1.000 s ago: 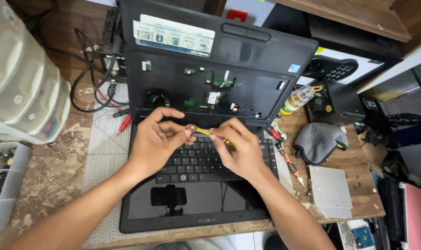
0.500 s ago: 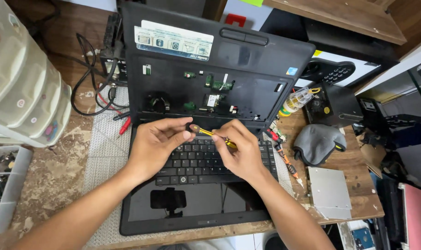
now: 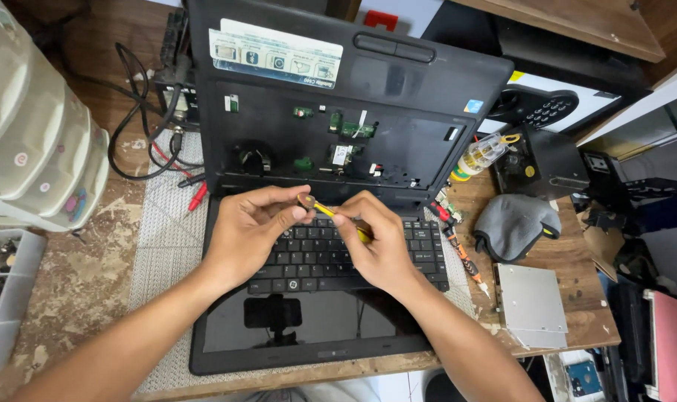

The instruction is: Securing a ribbon cable connector inside a disassembled laptop using fingers and a small tool.

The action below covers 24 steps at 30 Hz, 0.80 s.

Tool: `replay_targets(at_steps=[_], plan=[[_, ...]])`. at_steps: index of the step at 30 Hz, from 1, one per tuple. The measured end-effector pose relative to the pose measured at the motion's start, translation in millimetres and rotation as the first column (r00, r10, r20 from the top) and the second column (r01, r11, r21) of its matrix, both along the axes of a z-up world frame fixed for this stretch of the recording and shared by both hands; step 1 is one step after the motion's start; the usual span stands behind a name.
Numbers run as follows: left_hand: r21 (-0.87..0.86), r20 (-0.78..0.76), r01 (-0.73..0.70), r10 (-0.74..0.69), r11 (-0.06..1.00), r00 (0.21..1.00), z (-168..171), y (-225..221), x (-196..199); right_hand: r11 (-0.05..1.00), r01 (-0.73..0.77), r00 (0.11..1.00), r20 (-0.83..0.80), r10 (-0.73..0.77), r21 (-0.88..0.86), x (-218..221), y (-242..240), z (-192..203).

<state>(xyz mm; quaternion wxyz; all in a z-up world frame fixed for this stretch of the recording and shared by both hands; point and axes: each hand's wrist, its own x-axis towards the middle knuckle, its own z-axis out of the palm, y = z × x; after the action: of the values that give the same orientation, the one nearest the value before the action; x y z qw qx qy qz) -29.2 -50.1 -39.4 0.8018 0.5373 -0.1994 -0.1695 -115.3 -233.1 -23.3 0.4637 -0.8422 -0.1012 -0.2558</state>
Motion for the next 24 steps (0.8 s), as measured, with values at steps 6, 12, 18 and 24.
replay_targets(at_steps=[6,12,18,24], plan=[[0.017,0.073,-0.066,0.065,0.998,0.995,-2,0,4,0.994,-0.049,0.997,-0.061,0.055,0.101,-3,0,0],[0.006,0.032,0.012,-0.012,1.000,0.999,-6,-7,-5,0.996,-0.049,0.998,-0.037,0.052,0.080,-2,3,3],[0.016,0.093,-0.005,0.004,1.000,0.996,-4,-3,0,1.000,-0.017,1.000,0.001,0.018,-0.013,-2,-5,6],[0.007,0.050,0.019,-0.019,1.000,0.999,-4,-4,-1,0.963,0.097,0.994,0.064,-0.084,-0.250,-3,-2,17]])
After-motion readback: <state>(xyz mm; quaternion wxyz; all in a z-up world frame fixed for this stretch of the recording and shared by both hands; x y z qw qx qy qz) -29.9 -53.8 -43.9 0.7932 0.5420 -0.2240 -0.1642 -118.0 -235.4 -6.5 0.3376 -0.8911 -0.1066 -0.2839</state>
